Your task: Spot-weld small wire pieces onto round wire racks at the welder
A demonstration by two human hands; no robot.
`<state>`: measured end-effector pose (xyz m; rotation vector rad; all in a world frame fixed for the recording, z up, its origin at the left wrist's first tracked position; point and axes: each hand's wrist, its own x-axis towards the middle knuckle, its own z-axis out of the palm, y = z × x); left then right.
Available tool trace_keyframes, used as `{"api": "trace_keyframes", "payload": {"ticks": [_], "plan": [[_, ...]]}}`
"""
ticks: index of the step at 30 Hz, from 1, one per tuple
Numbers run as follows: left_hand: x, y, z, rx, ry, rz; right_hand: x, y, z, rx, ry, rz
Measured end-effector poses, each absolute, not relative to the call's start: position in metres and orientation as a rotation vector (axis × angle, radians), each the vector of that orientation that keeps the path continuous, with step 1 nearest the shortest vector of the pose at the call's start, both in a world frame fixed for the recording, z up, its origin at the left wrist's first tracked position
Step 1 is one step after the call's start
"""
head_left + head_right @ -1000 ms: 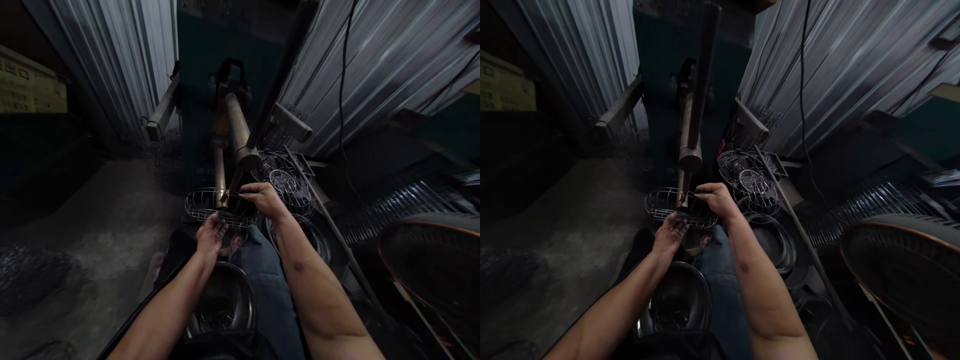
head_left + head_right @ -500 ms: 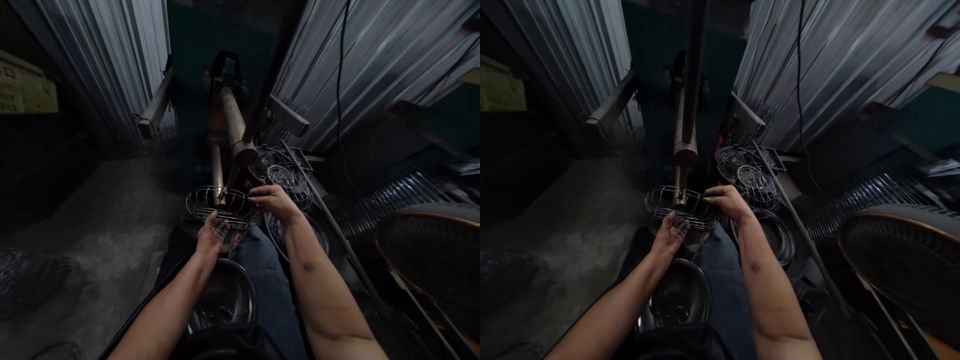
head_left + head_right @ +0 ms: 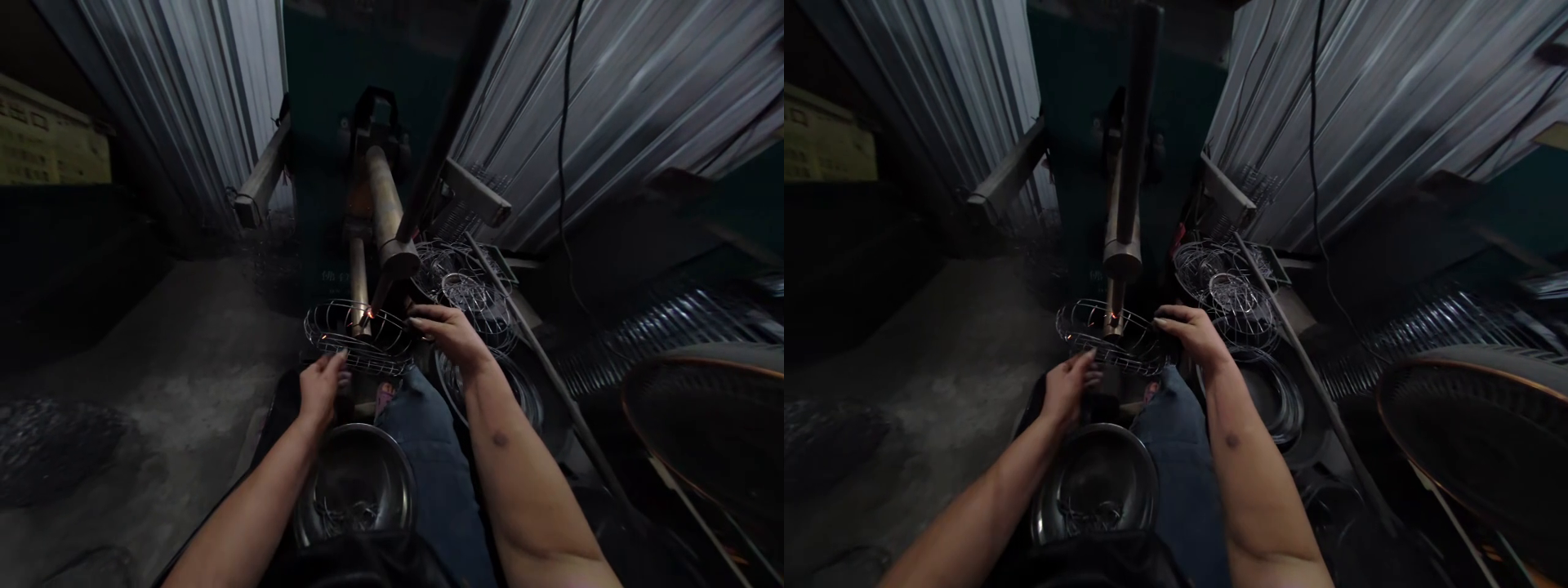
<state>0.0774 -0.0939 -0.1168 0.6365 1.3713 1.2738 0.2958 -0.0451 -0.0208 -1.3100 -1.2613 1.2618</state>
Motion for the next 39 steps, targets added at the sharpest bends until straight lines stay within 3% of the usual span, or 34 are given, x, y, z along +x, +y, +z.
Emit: {"api": "trace_keyframes", "payload": {"ticks": [4,8,16,21,25,33,39], "plan": [[0.069,-0.101,-0.132,1.883,1.523,1.628,0.32,-0.053,-0.039,-1.344,-1.294,1.327],[0.085,-0.09,-0.15,2.414,1.544,1.608,0.319,-0.056,-0.051,-1.349,-1.199,1.296],[0.081,-0.093,-0.154,2.37,1.435,1.703,0.307,-0.062,-0.058,-1.317,-1.043,1.289],[0.08,-0.087,-0.156,2.385,1.45,1.532,0.304,-0.063,-0.058,-1.351,-1.023,1.222],[0.086,-0.076,-0.159,2.414,1.475,1.445,0.297,-0.071,-0.044,-1.408,-1.051,1.174],[0.085,-0.076,-0.161,2.274,1.447,1.677,0.27,-0.074,-0.009,-1.4,-1.159,1.247],[0.085,-0.06,-0.163,2.276,1.433,1.644,0.264,-0.056,-0.006,-1.392,-1.149,1.246]]}}
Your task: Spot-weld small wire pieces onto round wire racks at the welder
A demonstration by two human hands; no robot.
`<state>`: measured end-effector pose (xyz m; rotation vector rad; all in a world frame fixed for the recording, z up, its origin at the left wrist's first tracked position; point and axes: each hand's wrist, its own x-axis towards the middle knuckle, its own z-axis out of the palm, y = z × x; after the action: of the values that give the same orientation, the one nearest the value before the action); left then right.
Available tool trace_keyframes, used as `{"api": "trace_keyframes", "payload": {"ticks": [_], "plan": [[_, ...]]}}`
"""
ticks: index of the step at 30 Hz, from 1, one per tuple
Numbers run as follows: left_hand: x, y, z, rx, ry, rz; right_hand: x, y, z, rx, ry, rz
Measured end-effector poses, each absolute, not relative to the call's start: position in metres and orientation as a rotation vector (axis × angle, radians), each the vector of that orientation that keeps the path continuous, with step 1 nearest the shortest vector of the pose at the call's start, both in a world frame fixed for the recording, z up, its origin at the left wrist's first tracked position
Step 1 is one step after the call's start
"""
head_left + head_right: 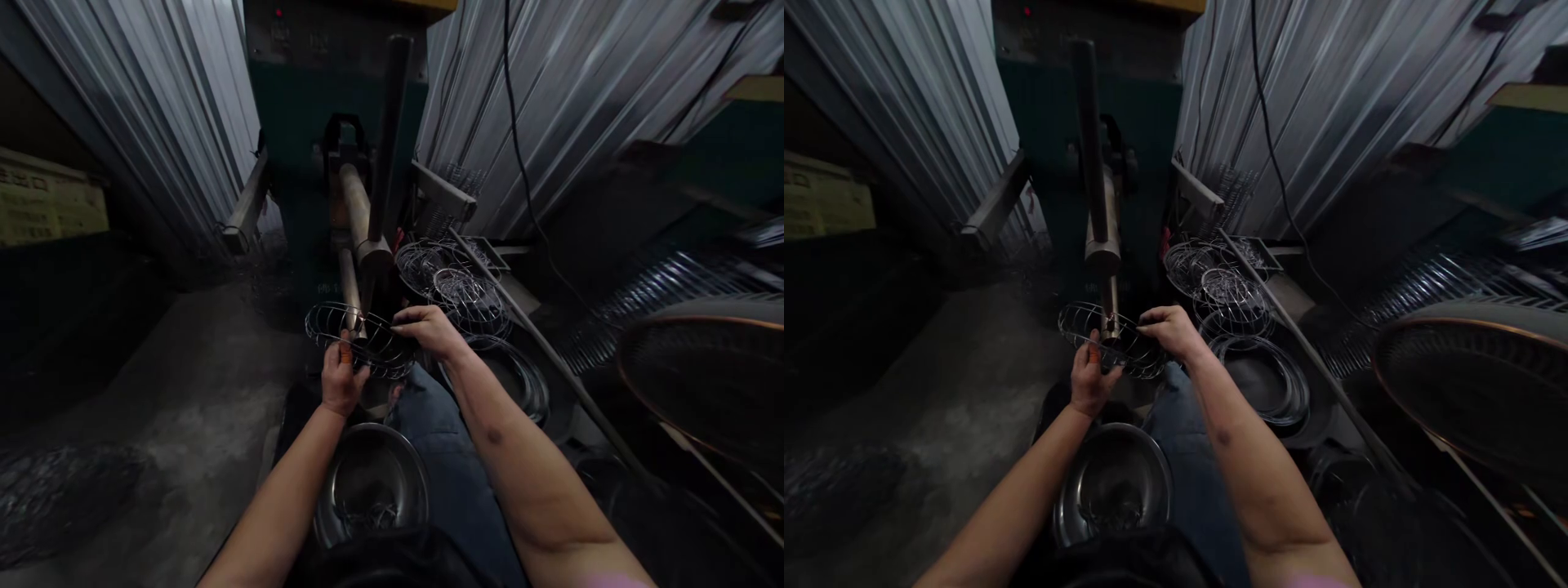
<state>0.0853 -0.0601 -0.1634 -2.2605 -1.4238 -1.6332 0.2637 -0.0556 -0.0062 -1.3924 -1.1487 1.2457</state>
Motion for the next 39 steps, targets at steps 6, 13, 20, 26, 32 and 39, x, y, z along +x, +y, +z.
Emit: {"api": "trace_keyframes", "payload": {"ticks": [6,13,20,26,32,39], "plan": [[0.085,-0.063,-0.163,-2.267,-1.417,-1.602,0.267,-0.05,-0.011,-1.428,-1.181,1.253],[0.083,-0.074,-0.159,-2.275,-1.597,-1.604,0.263,-0.051,-0.008,-1.385,-1.179,1.26],[0.08,-0.071,-0.154,-2.257,-1.633,-1.719,0.24,-0.037,0.006,-1.4,-1.244,1.193],[0.085,-0.073,-0.149,-2.331,-1.724,-1.826,0.267,-0.048,0.001,-1.33,-1.33,1.278],[0.081,-0.077,-0.143,-2.33,-1.821,-1.892,0.301,-0.07,-0.007,-1.396,-1.365,1.356],[0.087,-0.075,-0.143,-2.111,-1.973,-2.184,0.27,-0.048,-0.01,-1.337,-1.333,1.182]]}}
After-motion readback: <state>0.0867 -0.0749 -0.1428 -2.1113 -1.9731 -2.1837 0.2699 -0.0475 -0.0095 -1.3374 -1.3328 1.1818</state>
